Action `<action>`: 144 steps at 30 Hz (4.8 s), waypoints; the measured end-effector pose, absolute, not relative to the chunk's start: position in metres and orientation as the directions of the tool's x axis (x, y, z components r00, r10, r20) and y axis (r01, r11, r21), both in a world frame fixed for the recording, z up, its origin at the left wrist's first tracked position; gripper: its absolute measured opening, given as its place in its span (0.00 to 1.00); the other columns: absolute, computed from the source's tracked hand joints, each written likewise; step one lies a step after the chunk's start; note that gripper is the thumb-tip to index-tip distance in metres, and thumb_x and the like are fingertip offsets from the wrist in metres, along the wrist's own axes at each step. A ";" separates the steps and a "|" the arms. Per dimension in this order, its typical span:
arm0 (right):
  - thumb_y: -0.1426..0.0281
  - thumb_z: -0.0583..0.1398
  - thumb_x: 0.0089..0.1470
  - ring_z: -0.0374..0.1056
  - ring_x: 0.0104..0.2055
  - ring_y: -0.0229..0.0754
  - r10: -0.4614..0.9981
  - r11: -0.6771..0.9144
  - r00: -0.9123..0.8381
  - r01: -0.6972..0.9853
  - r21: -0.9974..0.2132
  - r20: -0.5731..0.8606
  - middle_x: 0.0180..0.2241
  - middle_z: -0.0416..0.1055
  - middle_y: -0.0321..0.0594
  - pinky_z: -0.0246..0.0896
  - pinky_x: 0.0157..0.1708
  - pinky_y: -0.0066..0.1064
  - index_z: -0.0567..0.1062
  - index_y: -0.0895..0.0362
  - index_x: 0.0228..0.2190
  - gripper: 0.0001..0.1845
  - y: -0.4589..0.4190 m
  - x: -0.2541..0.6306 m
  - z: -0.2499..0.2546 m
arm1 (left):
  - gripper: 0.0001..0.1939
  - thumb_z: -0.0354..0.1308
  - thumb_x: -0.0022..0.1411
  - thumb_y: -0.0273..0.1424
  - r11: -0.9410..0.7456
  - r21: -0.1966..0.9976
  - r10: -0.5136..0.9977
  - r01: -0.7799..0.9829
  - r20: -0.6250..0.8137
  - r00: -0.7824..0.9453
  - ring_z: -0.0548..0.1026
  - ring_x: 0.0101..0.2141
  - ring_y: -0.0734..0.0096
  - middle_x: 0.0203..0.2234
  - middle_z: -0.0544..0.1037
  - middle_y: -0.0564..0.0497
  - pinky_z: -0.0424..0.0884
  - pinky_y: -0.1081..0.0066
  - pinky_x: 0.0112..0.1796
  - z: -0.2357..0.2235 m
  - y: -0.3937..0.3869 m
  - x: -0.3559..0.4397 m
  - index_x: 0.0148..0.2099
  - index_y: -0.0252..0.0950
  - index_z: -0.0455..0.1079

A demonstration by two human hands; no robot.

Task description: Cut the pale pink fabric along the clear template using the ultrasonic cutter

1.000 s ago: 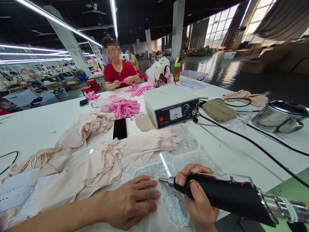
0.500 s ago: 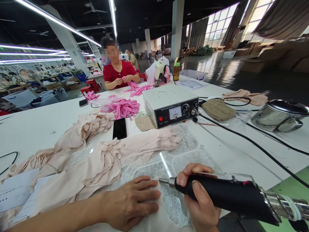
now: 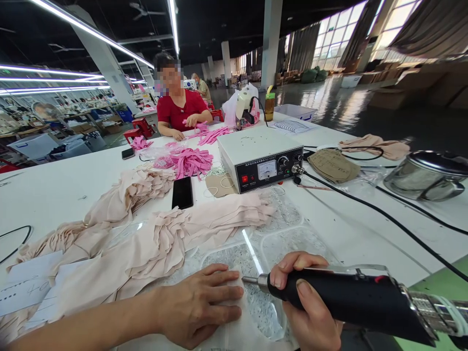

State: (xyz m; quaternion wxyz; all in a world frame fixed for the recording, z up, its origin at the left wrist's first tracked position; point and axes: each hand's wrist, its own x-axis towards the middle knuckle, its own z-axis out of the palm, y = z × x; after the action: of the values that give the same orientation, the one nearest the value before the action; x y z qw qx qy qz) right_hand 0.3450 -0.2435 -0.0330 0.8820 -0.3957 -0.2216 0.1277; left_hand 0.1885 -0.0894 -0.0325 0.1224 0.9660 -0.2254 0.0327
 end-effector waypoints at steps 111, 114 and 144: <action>0.66 0.60 0.51 0.61 0.19 0.34 0.513 0.648 0.830 -0.206 -0.733 0.220 0.26 0.63 0.35 0.63 0.20 0.29 0.71 0.54 0.31 0.05 -0.276 0.340 -0.040 | 0.04 0.58 0.63 0.22 -0.842 0.435 -0.357 -0.318 -0.007 0.934 0.72 0.36 0.73 0.36 0.72 0.50 0.69 0.76 0.41 -0.014 -0.092 0.236 0.38 0.35 0.73; 0.66 0.60 0.51 0.61 0.19 0.33 0.526 0.652 0.823 -0.226 -0.724 0.216 0.25 0.64 0.34 0.63 0.20 0.28 0.71 0.54 0.31 0.05 -0.276 0.340 -0.040 | 0.05 0.61 0.61 0.21 -0.854 0.421 -0.380 -0.307 -0.100 0.920 0.72 0.34 0.73 0.35 0.72 0.51 0.70 0.77 0.40 -0.011 -0.091 0.245 0.37 0.36 0.73; 0.64 0.63 0.50 0.61 0.19 0.34 0.537 0.619 0.821 -0.226 -0.752 0.196 0.25 0.64 0.34 0.64 0.20 0.29 0.72 0.52 0.30 0.07 -0.277 0.341 -0.037 | 0.03 0.56 0.61 0.23 -0.945 0.210 -0.308 -0.251 -0.304 0.902 0.73 0.33 0.69 0.31 0.73 0.51 0.69 0.70 0.43 -0.001 -0.108 0.255 0.34 0.35 0.68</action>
State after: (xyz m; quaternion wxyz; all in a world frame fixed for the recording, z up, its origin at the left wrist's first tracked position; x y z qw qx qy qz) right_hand 0.3408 -0.2770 -0.0369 0.8760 -0.3781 -0.2056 0.2177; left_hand 0.2549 -0.1081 -0.0012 0.0832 0.9715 -0.1438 -0.1688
